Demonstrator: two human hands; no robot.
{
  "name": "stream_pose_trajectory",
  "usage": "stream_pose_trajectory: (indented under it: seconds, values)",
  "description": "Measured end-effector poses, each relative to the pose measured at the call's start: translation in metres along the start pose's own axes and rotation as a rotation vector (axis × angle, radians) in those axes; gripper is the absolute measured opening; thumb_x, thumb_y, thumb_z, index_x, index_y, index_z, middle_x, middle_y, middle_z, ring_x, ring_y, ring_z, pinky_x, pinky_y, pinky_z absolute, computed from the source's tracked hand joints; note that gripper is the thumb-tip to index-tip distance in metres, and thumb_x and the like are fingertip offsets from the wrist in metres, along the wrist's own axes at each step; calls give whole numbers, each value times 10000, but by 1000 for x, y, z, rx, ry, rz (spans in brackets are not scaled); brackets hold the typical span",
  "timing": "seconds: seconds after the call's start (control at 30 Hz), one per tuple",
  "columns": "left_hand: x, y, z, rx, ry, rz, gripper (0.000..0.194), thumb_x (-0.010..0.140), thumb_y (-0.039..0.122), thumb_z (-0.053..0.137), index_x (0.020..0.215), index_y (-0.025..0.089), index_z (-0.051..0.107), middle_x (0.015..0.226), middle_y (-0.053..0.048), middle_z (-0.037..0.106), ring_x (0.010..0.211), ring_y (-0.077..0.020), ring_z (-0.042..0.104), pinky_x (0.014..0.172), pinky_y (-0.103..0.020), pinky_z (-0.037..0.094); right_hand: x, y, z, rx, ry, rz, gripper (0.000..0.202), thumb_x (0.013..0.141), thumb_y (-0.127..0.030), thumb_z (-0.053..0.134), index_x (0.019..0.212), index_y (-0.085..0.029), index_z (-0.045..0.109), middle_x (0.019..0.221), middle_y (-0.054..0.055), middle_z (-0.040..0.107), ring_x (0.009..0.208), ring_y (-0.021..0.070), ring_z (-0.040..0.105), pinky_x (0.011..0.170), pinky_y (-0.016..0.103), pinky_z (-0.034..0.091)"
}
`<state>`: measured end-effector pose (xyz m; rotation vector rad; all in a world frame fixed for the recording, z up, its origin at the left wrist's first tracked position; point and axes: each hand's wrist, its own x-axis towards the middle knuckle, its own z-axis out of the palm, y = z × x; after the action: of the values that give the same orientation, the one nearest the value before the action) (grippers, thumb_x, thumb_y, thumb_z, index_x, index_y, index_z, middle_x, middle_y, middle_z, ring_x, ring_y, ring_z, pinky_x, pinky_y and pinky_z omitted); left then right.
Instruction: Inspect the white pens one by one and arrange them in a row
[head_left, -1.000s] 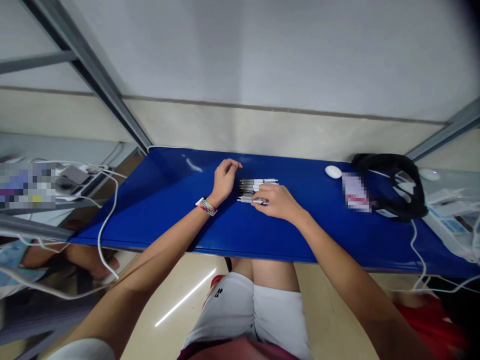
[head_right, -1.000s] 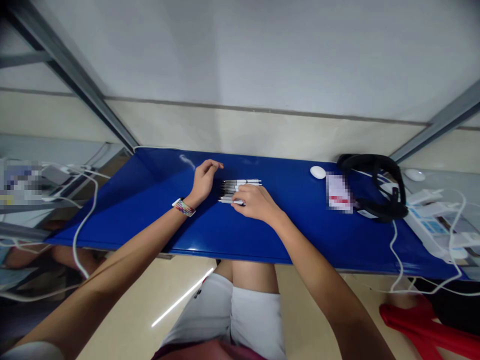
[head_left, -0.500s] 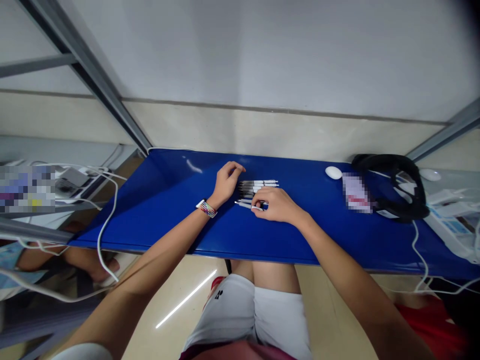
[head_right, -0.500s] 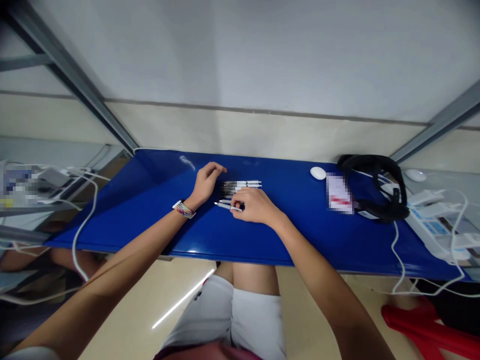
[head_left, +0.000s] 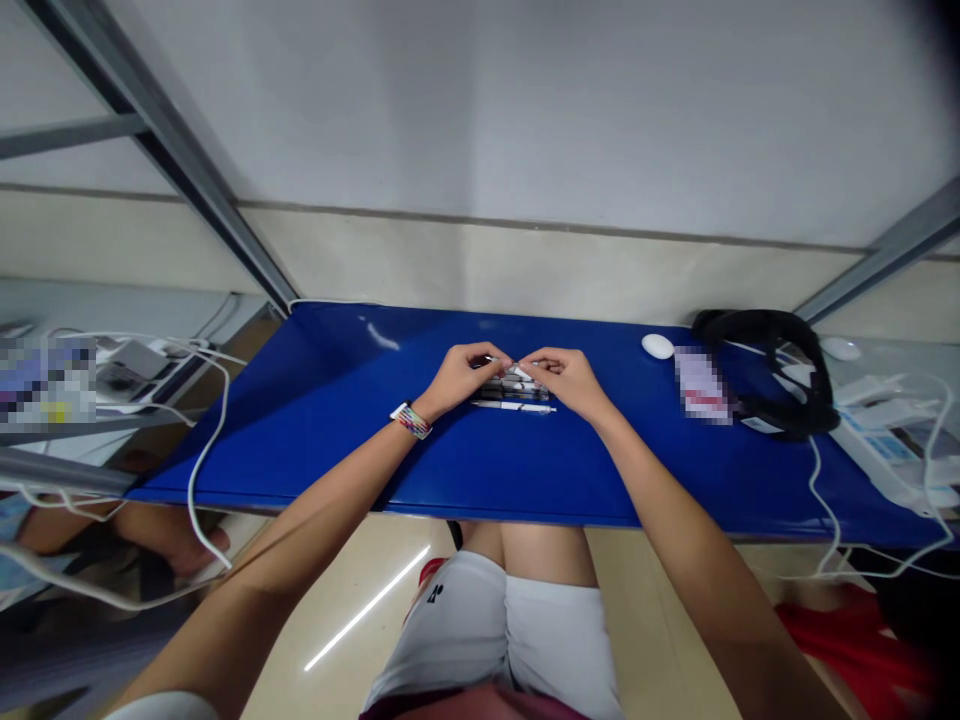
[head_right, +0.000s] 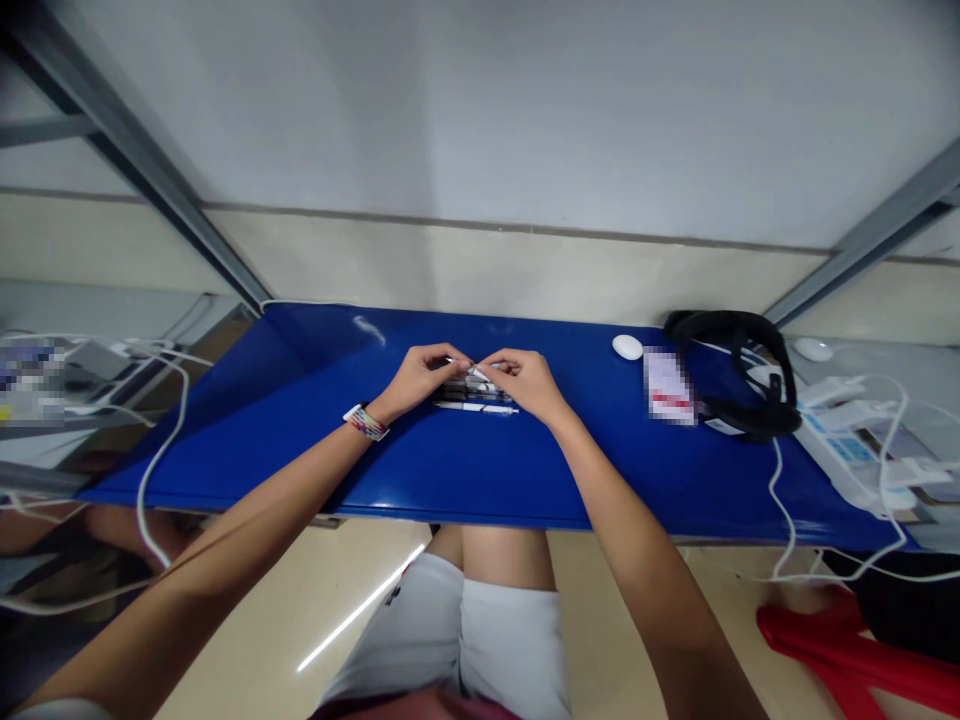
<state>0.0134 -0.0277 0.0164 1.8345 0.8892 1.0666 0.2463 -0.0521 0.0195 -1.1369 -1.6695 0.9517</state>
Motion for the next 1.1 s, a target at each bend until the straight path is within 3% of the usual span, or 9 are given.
stream_pose_trajectory:
  seconds: [0.27,0.4,0.6,0.67,0.77,0.83,0.93,1.03,1.1]
  values:
    - [5,-3,-8,54,212,-6,347,958,521,706,831,202,759,756,-35,754,702,-181,665,700,-321,506,8,7,-16,312,67,136,311,778,-479,856,935,-214,817,714,17,716,566,142,591,570,307,511]
    - [7,-4,-10,17,213,-9,346,955,497,716,779,200,709,695,-13,700,650,-159,612,661,-310,464,9,11,-12,363,108,115,336,749,-469,887,957,-214,817,785,37,764,624,166,656,620,337,557]
    - [9,-12,-13,-85,187,-43,573,1037,553,588,590,195,578,503,13,517,545,-127,510,686,-312,467,8,8,-3,300,150,2,293,751,-441,900,940,-227,834,776,47,788,663,202,713,692,378,589]
    - [9,-13,-13,-108,161,-53,490,1032,548,602,711,185,667,541,10,570,559,-129,539,673,-301,469,8,9,-3,327,160,4,287,759,-435,900,942,-223,836,778,46,787,649,190,704,675,362,578]
    - [8,-14,-13,-118,141,-19,279,901,450,804,986,194,734,737,-4,697,638,-137,615,629,-270,456,11,13,-4,372,184,39,289,769,-440,896,943,-218,833,784,38,778,631,167,675,663,345,572]
    - [9,-15,-13,-98,148,-8,276,866,422,838,982,192,737,776,-13,714,649,-138,622,622,-266,455,12,17,-5,404,196,57,296,771,-443,895,952,-218,831,792,34,774,635,157,661,670,340,574]
    - [9,-17,-14,-30,141,-7,319,971,484,713,879,179,730,670,-14,670,625,-143,606,637,-279,463,13,19,-6,447,201,69,311,758,-435,906,968,-218,831,807,33,775,658,153,662,688,335,580]
    - [9,-17,-15,-45,131,13,329,909,454,804,1101,198,729,725,2,680,632,-142,617,625,-270,457,13,20,-7,475,207,77,313,746,-421,918,964,-214,830,809,36,776,667,151,663,698,334,585]
    - [10,-17,-15,-64,126,22,362,863,433,855,1104,194,729,788,-12,700,658,-141,626,635,-272,464,13,20,-6,490,212,82,311,746,-417,919,959,-209,831,803,37,773,662,148,659,695,333,585]
